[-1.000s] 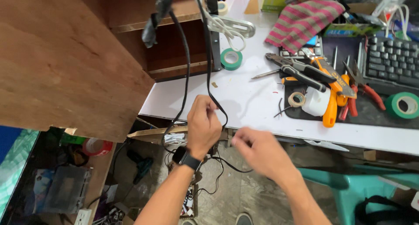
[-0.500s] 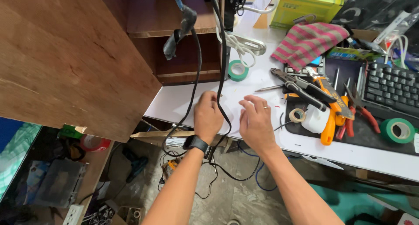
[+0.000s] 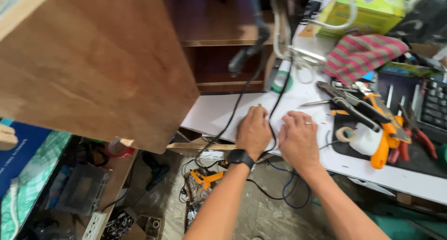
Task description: The person works inside an open wooden enclosure on a cluttered workbench, connecting wires to a power strip and small electronic modules, plugging in cables, and testing the components which light up. They then reposition the enclosure, close its wooden door, and arrange the cables on the bench.
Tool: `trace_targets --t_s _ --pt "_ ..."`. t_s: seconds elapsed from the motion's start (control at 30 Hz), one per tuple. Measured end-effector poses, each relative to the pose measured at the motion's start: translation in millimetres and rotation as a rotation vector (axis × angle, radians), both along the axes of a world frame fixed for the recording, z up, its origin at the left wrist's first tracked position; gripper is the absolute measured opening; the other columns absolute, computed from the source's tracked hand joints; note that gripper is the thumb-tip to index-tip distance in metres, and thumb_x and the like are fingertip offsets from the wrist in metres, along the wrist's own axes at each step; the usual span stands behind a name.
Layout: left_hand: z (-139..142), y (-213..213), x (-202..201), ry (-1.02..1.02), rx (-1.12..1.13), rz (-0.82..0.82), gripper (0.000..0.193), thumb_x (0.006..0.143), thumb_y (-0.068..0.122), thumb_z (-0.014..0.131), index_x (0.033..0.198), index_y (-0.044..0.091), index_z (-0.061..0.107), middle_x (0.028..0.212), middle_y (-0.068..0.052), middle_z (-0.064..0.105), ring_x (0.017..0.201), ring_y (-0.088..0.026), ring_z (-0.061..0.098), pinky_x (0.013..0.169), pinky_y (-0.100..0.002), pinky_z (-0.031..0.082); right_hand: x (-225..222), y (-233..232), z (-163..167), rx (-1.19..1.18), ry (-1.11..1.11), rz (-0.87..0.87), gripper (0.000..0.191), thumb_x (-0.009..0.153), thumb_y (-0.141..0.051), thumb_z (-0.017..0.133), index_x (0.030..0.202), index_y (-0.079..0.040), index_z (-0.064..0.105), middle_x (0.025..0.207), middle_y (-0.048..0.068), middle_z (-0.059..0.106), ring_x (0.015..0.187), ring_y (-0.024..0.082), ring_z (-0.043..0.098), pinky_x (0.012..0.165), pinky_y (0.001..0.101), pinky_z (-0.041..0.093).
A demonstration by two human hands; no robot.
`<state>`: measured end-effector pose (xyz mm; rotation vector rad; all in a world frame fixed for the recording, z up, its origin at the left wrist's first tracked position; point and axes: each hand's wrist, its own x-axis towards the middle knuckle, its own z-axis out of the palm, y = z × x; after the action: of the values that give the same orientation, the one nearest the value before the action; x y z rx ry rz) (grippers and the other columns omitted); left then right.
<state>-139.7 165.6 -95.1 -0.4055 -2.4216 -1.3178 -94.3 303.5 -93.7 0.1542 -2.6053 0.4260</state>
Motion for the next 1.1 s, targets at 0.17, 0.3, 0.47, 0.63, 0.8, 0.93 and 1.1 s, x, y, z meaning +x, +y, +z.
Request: trace_targets --t_s 0.17,0.3,0.47,0.63,0.8,0.93,1.1 --pt "-5.4 -4.8 -1.0 0.03 -0.034 0.035 0.019 0.082 0.006 0.061 0.101 0.009 0.061 0.105 -0.011 0.064 0.101 -0.035 0.063 0.085 -0.052 0.05 -3.0 -8.1 2.2 0.045 -0.01 -0.011 0.03 0.086 -0.01 0.067 0.115 -0.003 0.064 0.125 0.016 0.063 0.121 0.037 0.055 0.098 0.0509 0.042" --pt "-11.1 -3.7 -1.8 0.114 -0.167 0.096 0.02 0.076 0.01 0.062 0.096 0.01 0.065 0.108 -0.007 0.065 0.113 -0.03 0.059 0.097 -0.057 0.042 -2.7 -12.7 0.6 0.088 -0.063 -0.065 0.033 0.086 -0.012 0.067 0.118 -0.002 0.063 0.123 0.017 0.063 0.117 0.038 0.056 0.096 0.0501 0.043" --pt "-17.1 -12.1 -1.8 0.13 -0.346 0.019 0.016 0.084 0.016 0.062 0.098 0.012 0.067 0.114 -0.006 0.066 0.123 -0.028 0.058 0.109 -0.059 0.039 2.4 -14.8 -4.3 0.076 -0.003 -0.032 0.035 0.09 -0.014 0.066 0.123 -0.002 0.066 0.12 0.017 0.064 0.115 0.039 0.057 0.094 0.0499 0.043" --pt "-12.8 -56.1 -1.7 0.216 -0.237 -0.221 0.028 0.079 0.02 0.059 0.104 0.013 0.068 0.13 -0.01 0.064 0.126 -0.031 0.057 0.11 -0.06 0.035 0.9 -18.3 -4.9 0.112 0.021 -0.018 0.026 0.09 -0.012 0.064 0.113 -0.003 0.07 0.119 0.015 0.066 0.114 0.039 0.057 0.093 0.0509 0.045" --pt "-9.9 -55.0 0.6 0.028 -0.282 0.002 0.046 0.086 0.028 0.06 0.127 0.007 0.061 0.134 -0.011 0.061 0.131 -0.032 0.053 0.118 -0.062 0.028 -14.9 -43.9 -14.9 0.232 -0.184 -0.277 0.029 0.098 -0.029 0.071 0.101 -0.001 0.066 0.106 0.019 0.064 0.104 0.04 0.055 0.086 0.0534 0.046" --pt "-26.5 -72.9 -13.4 0.027 -0.346 -0.155 0.047 0.093 0.033 0.057 0.132 0.007 0.059 0.14 -0.01 0.059 0.141 -0.029 0.049 0.119 -0.061 0.029 -16.2 -68.9 -22.0 0.233 0.037 -0.267 0.04 0.092 -0.027 0.072 0.12 -0.001 0.063 0.117 0.026 0.059 0.109 0.045 0.051 0.088 0.057 0.041" --pt "-34.2 -80.3 -10.1 0.152 -0.302 -0.092 0.053 0.089 0.032 0.061 0.136 0.011 0.053 0.146 -0.012 0.053 0.144 -0.034 0.043 0.12 -0.065 0.023 -12.6 -72.1 -11.3 0.228 0.111 -0.091 0.053 0.094 -0.024 0.067 0.141 0.0 0.055 0.135 0.024 0.054 0.125 0.042 0.05 0.109 0.0556 0.034"
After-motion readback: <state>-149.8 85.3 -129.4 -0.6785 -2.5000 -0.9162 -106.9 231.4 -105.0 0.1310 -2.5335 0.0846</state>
